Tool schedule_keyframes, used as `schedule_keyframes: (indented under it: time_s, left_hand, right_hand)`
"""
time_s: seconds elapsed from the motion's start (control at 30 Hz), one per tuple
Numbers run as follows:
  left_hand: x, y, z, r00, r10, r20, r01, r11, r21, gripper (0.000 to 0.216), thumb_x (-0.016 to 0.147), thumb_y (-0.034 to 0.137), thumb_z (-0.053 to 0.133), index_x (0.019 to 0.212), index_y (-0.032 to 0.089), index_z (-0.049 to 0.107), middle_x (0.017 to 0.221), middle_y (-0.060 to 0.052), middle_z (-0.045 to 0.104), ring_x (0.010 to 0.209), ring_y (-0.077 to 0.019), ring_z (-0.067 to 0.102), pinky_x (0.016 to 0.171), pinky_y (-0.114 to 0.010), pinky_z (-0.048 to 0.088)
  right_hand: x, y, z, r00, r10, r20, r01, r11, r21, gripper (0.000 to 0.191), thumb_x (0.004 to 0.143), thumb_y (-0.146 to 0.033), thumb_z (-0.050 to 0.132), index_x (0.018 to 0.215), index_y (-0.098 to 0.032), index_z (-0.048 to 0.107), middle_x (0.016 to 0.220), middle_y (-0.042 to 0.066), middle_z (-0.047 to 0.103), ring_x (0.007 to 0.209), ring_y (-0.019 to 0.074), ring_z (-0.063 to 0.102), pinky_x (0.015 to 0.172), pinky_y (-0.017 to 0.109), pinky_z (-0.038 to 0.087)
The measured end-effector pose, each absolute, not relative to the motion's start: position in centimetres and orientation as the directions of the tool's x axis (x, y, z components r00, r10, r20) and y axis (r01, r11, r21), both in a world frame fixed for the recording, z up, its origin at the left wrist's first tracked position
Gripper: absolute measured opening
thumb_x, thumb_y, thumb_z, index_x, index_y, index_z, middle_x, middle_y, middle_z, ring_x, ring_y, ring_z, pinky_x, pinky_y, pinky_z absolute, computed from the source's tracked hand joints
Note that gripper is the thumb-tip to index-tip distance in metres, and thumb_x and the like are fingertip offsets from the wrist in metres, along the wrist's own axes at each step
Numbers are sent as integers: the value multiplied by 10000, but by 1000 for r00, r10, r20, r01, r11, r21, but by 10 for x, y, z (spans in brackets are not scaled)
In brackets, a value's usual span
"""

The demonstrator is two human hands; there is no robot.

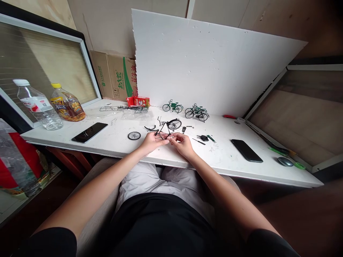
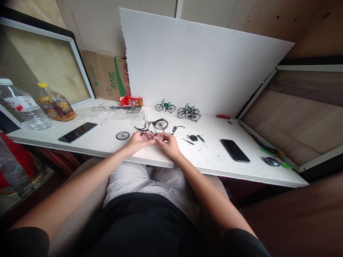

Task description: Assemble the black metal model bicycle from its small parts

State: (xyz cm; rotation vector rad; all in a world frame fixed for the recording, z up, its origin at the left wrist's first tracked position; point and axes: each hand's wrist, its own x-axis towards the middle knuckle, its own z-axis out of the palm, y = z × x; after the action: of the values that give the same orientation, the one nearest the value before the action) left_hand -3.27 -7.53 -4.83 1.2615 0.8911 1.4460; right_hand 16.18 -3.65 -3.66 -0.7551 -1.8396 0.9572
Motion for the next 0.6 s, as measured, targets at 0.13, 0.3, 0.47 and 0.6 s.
schedule_keyframes:
  time_s: [0.13,0.3,0.47,0.6]
  left_hand:
    - [-34,-77,-46,27,973,227,-225,-216,950,530,635,325,1003,1047,141,726,1161,-148,801,1106,-281,753,1097,-499,549]
    - [-35,-79,-41,84,981,177,-246,-152,957,575,638,348,1003,1104,120,755,1197,-182,791,1068,-294,754,1008,-503,587]
    - [-36,-79,-39,57,989,138,-260,-119,958,559,615,340,1012,1072,117,779,1198,-182,792,1051,-299,761,1005,-503,584]
    - [-36,-78,-39,33,994,103,-287,-90,954,518,606,328,1017,1017,118,783,1124,-163,807,1021,-289,778,1031,-491,561]
  right_hand:
    - [163,-38,-35,-411,801,435,99,513,-853,397,894,-595,754,931,-199,747,687,5,628,650,171,542,655,314,468]
    - [164,-41,-32,-439,798,413,122,508,-852,460,937,-647,679,873,-198,757,706,25,676,636,175,562,625,312,454]
    - [165,-41,-32,-375,821,431,134,508,-851,480,926,-670,689,845,-199,735,685,28,668,605,172,558,600,313,443]
    - [165,-39,-35,-259,853,453,112,493,-863,436,907,-650,728,943,-218,684,682,0,633,593,162,548,581,297,433]
